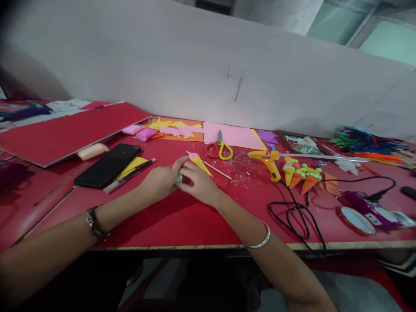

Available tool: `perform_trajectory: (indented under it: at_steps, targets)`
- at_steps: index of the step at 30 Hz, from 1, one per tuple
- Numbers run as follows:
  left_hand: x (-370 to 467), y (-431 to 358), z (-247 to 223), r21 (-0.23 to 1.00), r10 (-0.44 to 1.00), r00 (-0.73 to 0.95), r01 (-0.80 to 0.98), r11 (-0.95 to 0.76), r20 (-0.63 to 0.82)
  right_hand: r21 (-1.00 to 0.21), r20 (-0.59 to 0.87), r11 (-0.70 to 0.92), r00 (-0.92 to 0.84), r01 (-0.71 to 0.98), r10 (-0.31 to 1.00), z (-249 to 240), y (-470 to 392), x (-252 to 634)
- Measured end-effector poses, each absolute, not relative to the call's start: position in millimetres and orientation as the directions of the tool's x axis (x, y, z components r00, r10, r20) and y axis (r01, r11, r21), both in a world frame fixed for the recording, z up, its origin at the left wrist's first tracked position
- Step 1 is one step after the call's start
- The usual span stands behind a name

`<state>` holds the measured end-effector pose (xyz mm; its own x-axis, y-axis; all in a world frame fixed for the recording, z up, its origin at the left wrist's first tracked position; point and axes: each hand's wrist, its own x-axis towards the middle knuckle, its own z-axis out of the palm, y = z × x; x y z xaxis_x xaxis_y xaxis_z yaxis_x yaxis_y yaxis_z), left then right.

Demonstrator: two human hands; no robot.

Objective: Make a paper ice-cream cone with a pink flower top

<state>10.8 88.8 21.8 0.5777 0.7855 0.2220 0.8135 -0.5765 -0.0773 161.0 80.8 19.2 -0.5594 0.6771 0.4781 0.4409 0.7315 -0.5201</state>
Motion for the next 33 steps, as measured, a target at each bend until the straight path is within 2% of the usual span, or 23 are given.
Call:
perform_trajectory:
  at_steps: [5,12,16,21,25,28,31,33]
  targets:
    - [8.7,92.2,21.8,-0.039,0.748,0.600,0.787,-0.616,0.284,-0.517,0.516,0.744,-0.540,0.423,0.665,23.0,76.6,158.9]
    - [4.9,93.5,29.6,0.019,0.712,0.619,0.750,-0.661,0.331,-0.658,0.553,0.675,-0.394,0.334,0.734,25.5,70.5,156.5]
    - [4.0,95.1,30.7,0.023,0.712,0.613,0.752,-0.659,0.343,-0.783,0.505,0.580,-0.314,0.224,0.804,22.5,73.4,156.5]
    - [1.6,99.8,33.4,-0.047,0.733,0.590,0.789,-0.613,0.339,-0.917,0.392,0.398,-0.161,0.006,0.906,16.1,78.7,155.9]
    - [-6.9,107.0,37.9,-0.155,0.785,0.556,0.831,-0.534,0.273,-0.936,0.319,0.312,-0.014,-0.164,0.948,16.7,84.1,159.1]
    - [-16.6,115.8,37.5,-0.175,0.824,0.502,0.865,-0.471,0.263,-0.921,0.288,0.298,0.074,-0.251,0.955,20.1,89.4,164.5]
    - [-24.9,122.6,34.5,-0.151,0.835,0.476,0.880,-0.451,0.277,-0.929,0.274,0.300,0.143,-0.216,0.951,21.5,94.4,171.9]
    - [-27.4,124.0,32.9,-0.133,0.822,0.481,0.876,-0.464,0.304,-0.944,0.302,0.317,0.145,-0.096,0.942,20.1,97.1,176.3]
